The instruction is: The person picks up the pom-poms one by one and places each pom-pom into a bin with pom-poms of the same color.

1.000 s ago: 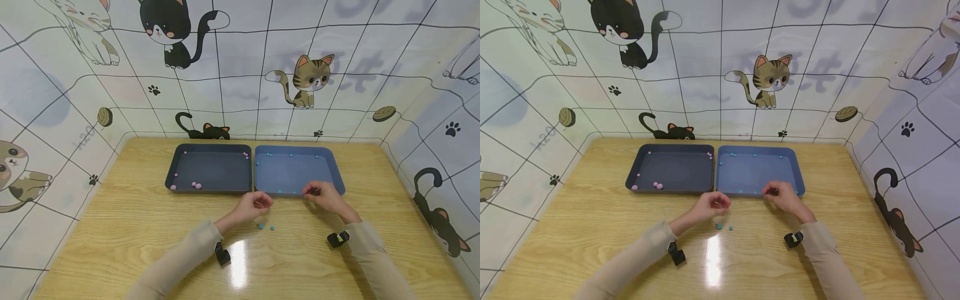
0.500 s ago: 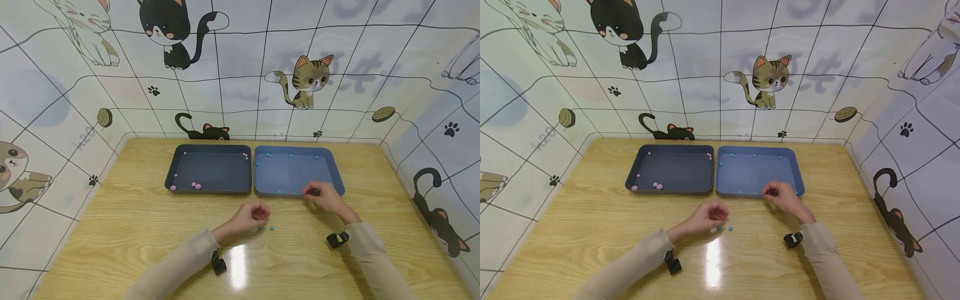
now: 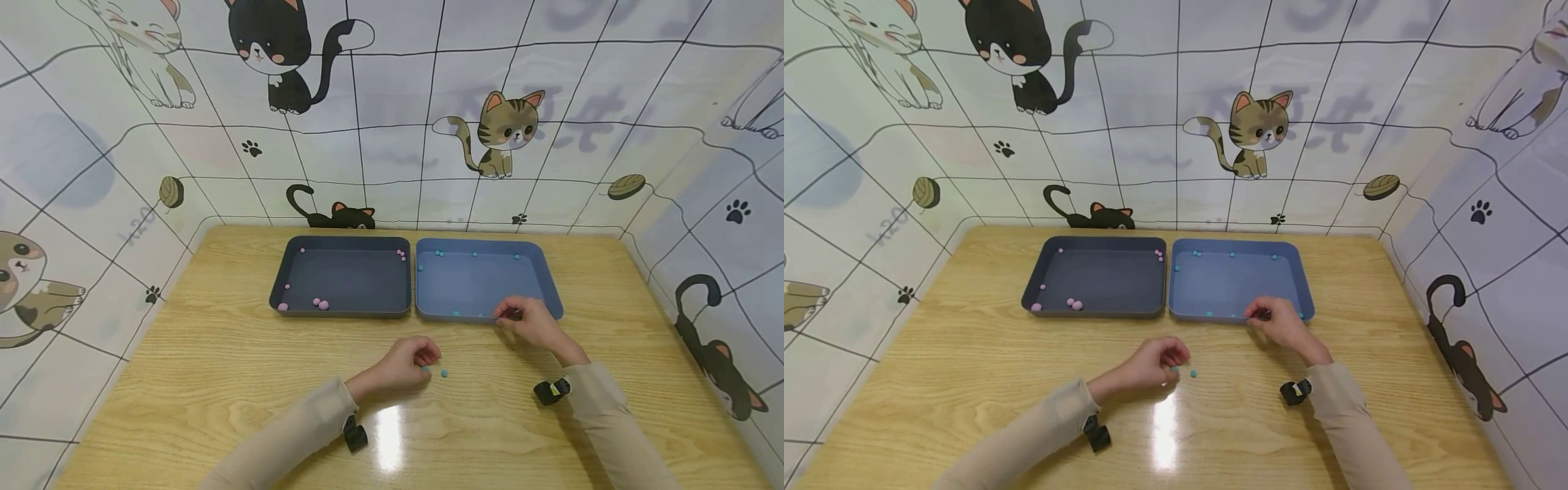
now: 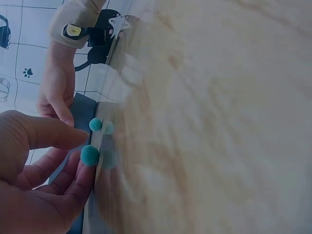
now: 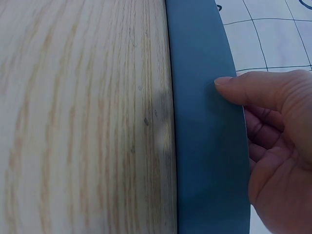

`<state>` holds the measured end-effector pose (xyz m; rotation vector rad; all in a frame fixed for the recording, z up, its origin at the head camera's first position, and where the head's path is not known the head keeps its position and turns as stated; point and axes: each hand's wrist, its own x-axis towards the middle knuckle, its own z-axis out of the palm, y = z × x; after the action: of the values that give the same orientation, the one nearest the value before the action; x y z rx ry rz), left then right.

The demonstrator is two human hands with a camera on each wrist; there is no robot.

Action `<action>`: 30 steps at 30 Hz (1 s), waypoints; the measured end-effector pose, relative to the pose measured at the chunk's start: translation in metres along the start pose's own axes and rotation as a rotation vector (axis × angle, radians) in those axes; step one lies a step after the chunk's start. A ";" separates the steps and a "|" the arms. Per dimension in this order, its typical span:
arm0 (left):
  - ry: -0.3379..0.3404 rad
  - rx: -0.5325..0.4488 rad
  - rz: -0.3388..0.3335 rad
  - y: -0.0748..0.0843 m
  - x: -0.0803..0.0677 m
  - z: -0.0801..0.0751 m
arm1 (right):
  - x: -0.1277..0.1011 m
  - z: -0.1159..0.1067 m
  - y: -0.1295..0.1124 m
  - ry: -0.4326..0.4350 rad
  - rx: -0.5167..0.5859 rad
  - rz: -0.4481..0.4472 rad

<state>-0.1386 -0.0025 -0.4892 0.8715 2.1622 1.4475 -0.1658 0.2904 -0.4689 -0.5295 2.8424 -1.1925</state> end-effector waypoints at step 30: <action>0.048 -0.150 0.013 0.020 0.036 -0.015 | 0.001 0.000 0.005 -0.008 0.019 -0.005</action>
<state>-0.1686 0.0177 -0.4647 0.8060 2.0533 1.6287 -0.1681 0.2935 -0.4728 -0.5394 2.8213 -1.2142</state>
